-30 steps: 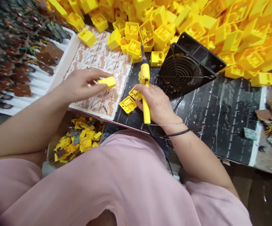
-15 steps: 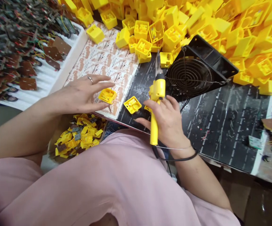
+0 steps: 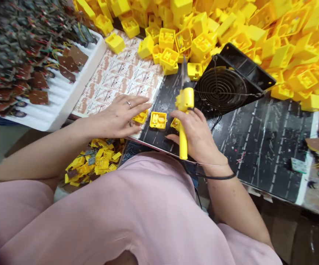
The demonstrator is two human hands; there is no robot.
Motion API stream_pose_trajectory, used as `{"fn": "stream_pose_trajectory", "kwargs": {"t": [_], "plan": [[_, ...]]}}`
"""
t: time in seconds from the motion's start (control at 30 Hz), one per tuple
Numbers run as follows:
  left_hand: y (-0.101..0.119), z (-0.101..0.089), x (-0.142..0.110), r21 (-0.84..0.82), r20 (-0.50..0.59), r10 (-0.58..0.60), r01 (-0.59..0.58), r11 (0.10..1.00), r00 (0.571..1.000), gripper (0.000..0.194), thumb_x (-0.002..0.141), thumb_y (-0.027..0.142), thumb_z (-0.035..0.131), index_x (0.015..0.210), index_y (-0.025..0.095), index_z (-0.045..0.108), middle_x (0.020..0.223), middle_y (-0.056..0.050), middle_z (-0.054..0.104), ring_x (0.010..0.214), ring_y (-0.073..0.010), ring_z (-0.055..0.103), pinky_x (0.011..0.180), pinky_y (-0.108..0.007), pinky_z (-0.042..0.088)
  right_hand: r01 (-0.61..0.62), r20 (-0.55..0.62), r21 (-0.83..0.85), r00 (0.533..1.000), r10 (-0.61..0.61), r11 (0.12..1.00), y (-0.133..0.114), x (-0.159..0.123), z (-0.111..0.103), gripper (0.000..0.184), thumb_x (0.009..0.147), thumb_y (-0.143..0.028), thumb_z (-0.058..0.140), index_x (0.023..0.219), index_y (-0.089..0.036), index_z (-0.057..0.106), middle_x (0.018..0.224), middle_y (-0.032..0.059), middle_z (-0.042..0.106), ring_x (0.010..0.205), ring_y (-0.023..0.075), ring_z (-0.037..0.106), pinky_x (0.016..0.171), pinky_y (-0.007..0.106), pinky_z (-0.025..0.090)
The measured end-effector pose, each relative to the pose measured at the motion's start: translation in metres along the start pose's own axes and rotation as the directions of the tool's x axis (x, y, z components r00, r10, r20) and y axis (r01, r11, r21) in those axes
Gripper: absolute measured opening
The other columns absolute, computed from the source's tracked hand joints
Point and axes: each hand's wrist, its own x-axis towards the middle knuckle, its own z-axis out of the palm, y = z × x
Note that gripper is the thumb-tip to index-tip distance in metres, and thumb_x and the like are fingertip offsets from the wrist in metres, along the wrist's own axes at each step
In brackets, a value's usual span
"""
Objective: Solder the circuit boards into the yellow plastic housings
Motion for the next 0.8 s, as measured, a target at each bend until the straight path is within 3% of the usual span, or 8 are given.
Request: {"fn": "stream_pose_trajectory", "kwargs": {"t": [0.1,0.27,0.37,0.47,0.5,0.6,0.7,0.8], "plan": [[0.006,0.020,0.012,-0.013,-0.082,0.031,-0.033,0.999,0.996,0.078,0.101,0.056,0.064,0.163,0.012,0.046,0.167,-0.024,0.050,0.155,-0.0391,0.046,0.128,-0.057,0.039,0.002,-0.039,-0.018,0.999,-0.003,1.000,0.008,-0.013,-0.006,0.045,0.101,-0.030,0.069,0.144,-0.030,0.056,0.126,0.0100,0.076,0.111,0.0296,0.078,0.094,0.044,0.065],[0.020,0.041,0.034,-0.041,-0.048,0.070,-0.072,0.997,0.996,0.060,0.108,0.042,0.056,0.157,0.008,0.054,0.153,-0.023,0.064,0.139,-0.0336,0.061,0.119,-0.047,0.047,0.093,-0.062,-0.002,0.994,-0.093,0.996,0.013,-0.025,-0.002,0.043,0.104,-0.030,0.064,0.147,-0.028,0.056,0.123,0.0081,0.078,0.101,0.0276,0.081,0.080,0.040,0.068],[0.018,0.025,0.030,-0.007,-0.048,0.050,-0.050,0.999,0.998,0.070,0.104,0.047,0.061,0.162,0.010,0.048,0.162,-0.024,0.056,0.145,-0.0363,0.057,0.122,-0.053,0.044,0.145,-0.088,-0.056,0.985,-0.150,0.988,0.013,-0.030,-0.002,0.045,0.103,-0.036,0.068,0.145,-0.022,0.058,0.119,0.0095,0.078,0.094,0.0271,0.080,0.081,0.040,0.067],[-0.016,-0.021,0.012,0.131,-0.108,-0.148,0.161,0.978,0.983,0.052,0.102,0.035,0.056,0.151,0.020,0.062,0.162,-0.015,0.058,0.141,-0.0349,0.057,0.121,-0.059,0.041,0.161,-0.133,-0.114,0.975,-0.176,0.980,0.010,-0.032,-0.004,0.051,0.099,-0.036,0.077,0.144,-0.021,0.060,0.110,0.0077,0.078,0.085,0.0243,0.078,0.083,0.039,0.065],[-0.035,-0.041,0.006,0.180,-0.170,-0.238,0.268,0.946,0.956,0.042,0.104,0.035,0.052,0.140,0.024,0.070,0.155,-0.009,0.065,0.138,-0.0331,0.057,0.120,-0.059,0.041,0.157,-0.156,-0.123,0.972,-0.175,0.980,0.009,-0.033,-0.004,0.055,0.097,-0.034,0.080,0.146,-0.021,0.059,0.108,0.0066,0.078,0.085,0.0234,0.078,0.084,0.038,0.064],[-0.100,-0.092,-0.005,0.278,-0.349,-0.519,0.615,0.738,0.781,0.036,0.102,0.040,0.056,0.128,0.023,0.076,0.140,-0.008,0.072,0.135,-0.0328,0.048,0.122,-0.068,0.028,0.145,-0.235,-0.116,0.957,-0.169,0.983,0.002,-0.030,-0.003,0.067,0.093,-0.024,0.085,0.152,-0.025,0.054,0.115,0.0063,0.079,0.098,0.0240,0.080,0.091,0.036,0.064],[-0.146,-0.115,-0.003,0.326,-0.208,-0.781,0.795,0.512,0.589,0.040,0.103,0.049,0.056,0.123,0.021,0.076,0.121,-0.006,0.076,0.117,-0.0254,0.053,0.119,-0.065,0.032,0.155,-0.253,-0.111,0.951,-0.179,0.982,-0.005,-0.024,0.000,0.067,0.093,-0.021,0.083,0.153,-0.025,0.054,0.124,0.0088,0.079,0.106,0.0255,0.080,0.092,0.036,0.065],[-0.152,-0.109,0.001,0.406,-0.096,-0.831,0.784,0.470,0.548,0.054,0.100,0.059,0.057,0.129,0.018,0.075,0.116,-0.010,0.076,0.114,-0.0306,0.062,0.113,-0.062,0.039,0.164,-0.254,-0.128,0.948,-0.192,0.978,-0.008,-0.020,0.002,0.061,0.094,-0.020,0.082,0.149,-0.023,0.057,0.117,0.0083,0.081,0.099,0.0242,0.081,0.087,0.034,0.065]]}}
